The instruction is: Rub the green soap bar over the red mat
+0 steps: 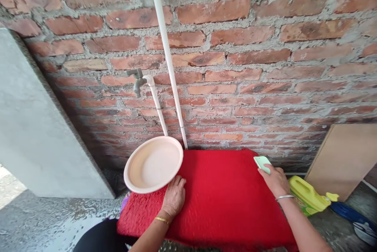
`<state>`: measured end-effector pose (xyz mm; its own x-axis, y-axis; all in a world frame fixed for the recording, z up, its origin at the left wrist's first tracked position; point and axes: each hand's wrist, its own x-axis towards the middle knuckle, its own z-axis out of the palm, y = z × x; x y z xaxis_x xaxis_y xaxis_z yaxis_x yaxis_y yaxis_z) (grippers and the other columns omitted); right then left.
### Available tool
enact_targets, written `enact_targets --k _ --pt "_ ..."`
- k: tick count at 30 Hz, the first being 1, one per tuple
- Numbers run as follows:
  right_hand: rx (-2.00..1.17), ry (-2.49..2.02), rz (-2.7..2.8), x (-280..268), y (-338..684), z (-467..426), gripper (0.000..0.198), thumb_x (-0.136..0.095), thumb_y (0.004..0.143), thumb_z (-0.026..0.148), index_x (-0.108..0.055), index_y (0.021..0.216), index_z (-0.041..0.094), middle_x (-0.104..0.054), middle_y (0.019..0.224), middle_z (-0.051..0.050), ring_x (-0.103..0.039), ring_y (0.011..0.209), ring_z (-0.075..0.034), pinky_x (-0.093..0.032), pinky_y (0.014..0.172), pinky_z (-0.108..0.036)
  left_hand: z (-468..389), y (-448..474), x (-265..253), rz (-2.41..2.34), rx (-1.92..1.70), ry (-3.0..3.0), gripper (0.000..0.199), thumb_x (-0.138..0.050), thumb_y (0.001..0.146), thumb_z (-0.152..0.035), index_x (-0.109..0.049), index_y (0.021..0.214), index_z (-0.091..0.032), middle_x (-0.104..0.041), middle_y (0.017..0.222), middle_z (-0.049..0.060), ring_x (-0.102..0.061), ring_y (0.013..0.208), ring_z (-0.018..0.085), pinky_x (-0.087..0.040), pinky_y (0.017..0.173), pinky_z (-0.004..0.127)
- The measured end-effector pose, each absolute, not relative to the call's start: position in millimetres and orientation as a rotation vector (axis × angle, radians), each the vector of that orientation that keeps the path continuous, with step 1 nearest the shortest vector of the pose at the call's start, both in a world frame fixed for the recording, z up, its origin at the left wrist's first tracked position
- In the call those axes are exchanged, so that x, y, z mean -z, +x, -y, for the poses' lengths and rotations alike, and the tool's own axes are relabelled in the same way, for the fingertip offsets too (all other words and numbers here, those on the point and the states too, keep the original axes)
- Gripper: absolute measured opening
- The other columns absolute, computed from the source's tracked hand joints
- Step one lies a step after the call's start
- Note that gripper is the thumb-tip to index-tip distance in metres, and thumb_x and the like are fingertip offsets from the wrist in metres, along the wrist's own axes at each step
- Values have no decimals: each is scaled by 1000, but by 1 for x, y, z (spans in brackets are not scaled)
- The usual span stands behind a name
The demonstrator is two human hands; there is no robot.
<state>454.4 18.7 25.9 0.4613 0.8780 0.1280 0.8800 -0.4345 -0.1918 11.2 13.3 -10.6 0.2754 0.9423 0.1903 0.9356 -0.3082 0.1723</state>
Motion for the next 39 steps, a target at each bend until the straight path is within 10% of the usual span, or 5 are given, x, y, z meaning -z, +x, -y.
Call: enact_targets --k 28,39 --pt "269 -2434 1638 -22 419 -46 46 -45 89 47 -68 117 18 -62 96 -17 -62 79 -27 -47 74 -39 -12 13 9 -1830 -431 2450 38 -45 74 1 -60 100 -21 -55 102 4 -52 99 19 -43 95 33" --pt "-250 -1795 2116 -31 187 -50 35 -54 87 39 -66 116 24 -59 101 -9 -59 93 -22 -44 85 -31 -12 12 10 -1769 -490 2487 34 -44 74 -1 -58 97 -20 -55 98 4 -51 97 20 -45 93 36"
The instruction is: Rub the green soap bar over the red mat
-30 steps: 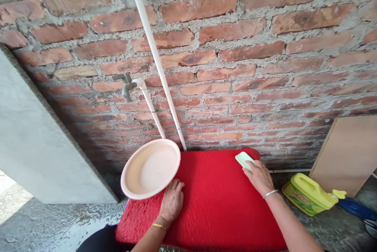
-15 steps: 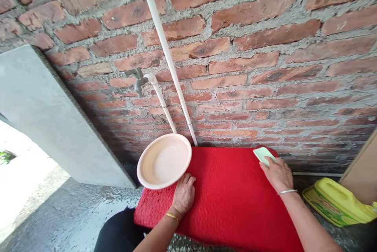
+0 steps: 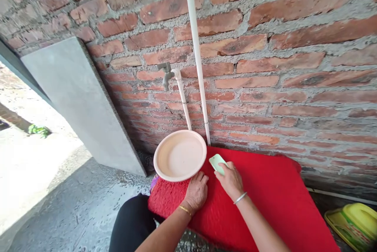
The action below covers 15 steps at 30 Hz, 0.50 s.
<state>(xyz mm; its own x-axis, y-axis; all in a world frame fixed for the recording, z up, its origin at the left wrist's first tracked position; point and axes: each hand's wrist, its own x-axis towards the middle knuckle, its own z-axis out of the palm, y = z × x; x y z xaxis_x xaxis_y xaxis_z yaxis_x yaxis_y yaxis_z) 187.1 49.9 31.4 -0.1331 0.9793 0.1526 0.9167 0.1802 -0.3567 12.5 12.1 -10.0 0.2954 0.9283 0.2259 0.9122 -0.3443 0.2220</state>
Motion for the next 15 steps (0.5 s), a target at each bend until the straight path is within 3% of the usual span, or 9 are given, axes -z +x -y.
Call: enact_targets --k 6,15 --pt "-275 -1765 2224 -33 172 -51 31 -58 85 35 -66 113 25 -58 101 -8 -59 91 -22 -44 83 -32 -13 11 12 -1753 -533 2497 33 -44 74 -1 -58 96 -21 -55 97 5 -52 95 21 -47 90 36" --pt "-20 -2290 1750 -20 390 -27 44 -48 86 46 -67 118 24 -60 91 -9 -62 83 -23 -48 79 -35 -13 10 9 -1760 -437 2483 32 -44 77 -2 -59 98 -21 -55 100 5 -53 98 20 -44 92 35"
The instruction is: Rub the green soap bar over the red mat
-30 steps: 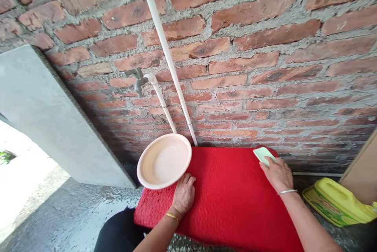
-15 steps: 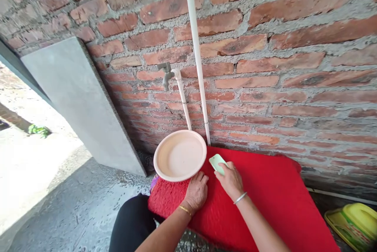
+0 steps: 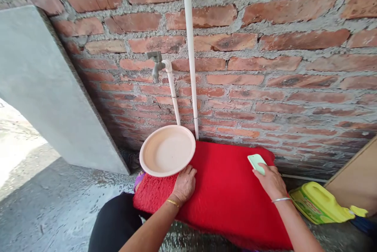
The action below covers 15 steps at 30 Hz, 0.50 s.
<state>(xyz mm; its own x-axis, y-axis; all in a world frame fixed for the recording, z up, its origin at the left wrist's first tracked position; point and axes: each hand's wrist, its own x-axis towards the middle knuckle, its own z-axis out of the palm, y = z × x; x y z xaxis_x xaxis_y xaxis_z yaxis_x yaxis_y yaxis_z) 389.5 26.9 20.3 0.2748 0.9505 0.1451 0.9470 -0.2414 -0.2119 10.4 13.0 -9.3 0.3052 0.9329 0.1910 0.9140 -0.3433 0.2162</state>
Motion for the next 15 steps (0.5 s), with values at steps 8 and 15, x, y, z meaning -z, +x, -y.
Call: enact_targets --k 8,15 --pt "-44 -2373 1440 -10 488 38 56 -45 80 60 -66 115 22 -64 87 -11 -61 96 -30 -47 84 -41 -14 8 9 -1748 -487 2529 34 -43 78 -1 -60 101 -20 -55 100 5 -53 97 20 -44 92 35" --pt "-163 -2148 1595 -1 446 48 49 -45 81 55 -66 114 25 -59 102 -8 -60 97 -23 -46 91 -35 -15 5 13 -1756 -516 2548 34 -43 78 -1 -61 100 -20 -57 101 5 -53 98 19 -44 93 35"
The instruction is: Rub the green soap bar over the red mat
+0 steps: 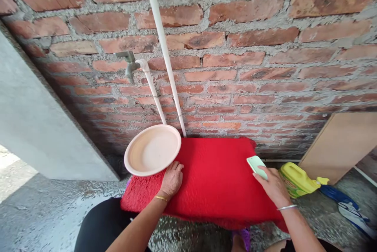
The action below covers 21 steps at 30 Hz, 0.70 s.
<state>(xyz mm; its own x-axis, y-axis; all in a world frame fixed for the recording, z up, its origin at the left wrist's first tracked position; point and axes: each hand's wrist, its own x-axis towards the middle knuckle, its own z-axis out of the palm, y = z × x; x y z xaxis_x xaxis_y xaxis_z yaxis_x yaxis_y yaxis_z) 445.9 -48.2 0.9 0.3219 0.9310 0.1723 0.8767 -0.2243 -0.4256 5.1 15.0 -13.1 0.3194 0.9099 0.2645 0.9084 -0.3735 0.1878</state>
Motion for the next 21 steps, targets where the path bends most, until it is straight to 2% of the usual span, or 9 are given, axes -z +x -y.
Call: enact_targets --k 3,7,13,21 --pt "-96 -2236 1568 -3 461 52 48 -46 81 53 -66 114 25 -59 101 -9 -59 92 -24 -46 88 -38 -15 3 16 -1759 -548 2561 35 -44 77 -1 -60 101 -21 -57 102 4 -53 100 19 -45 93 35" --pt "-65 -2296 1425 -8 476 59 49 -47 80 54 -66 113 23 -60 95 -10 -58 100 -28 -46 90 -41 -16 2 18 -1762 -576 2571 34 -44 77 -2 -61 100 -21 -58 102 4 -54 99 19 -45 92 35" --pt "-243 -2075 1529 -8 444 58 42 -52 77 52 -67 108 26 -59 99 -6 -61 93 -22 -47 89 -34 -15 2 14 -1741 -580 2581 33 -44 78 -2 -60 100 -19 -58 100 5 -54 99 20 -46 92 35" --pt "-148 -2220 1442 -13 462 62 44 -52 76 52 -67 108 27 -60 98 -7 -59 96 -26 -47 87 -39 -16 2 15 -1723 -597 2552 34 -43 79 -3 -60 102 -21 -58 101 5 -54 101 20 -46 94 37"
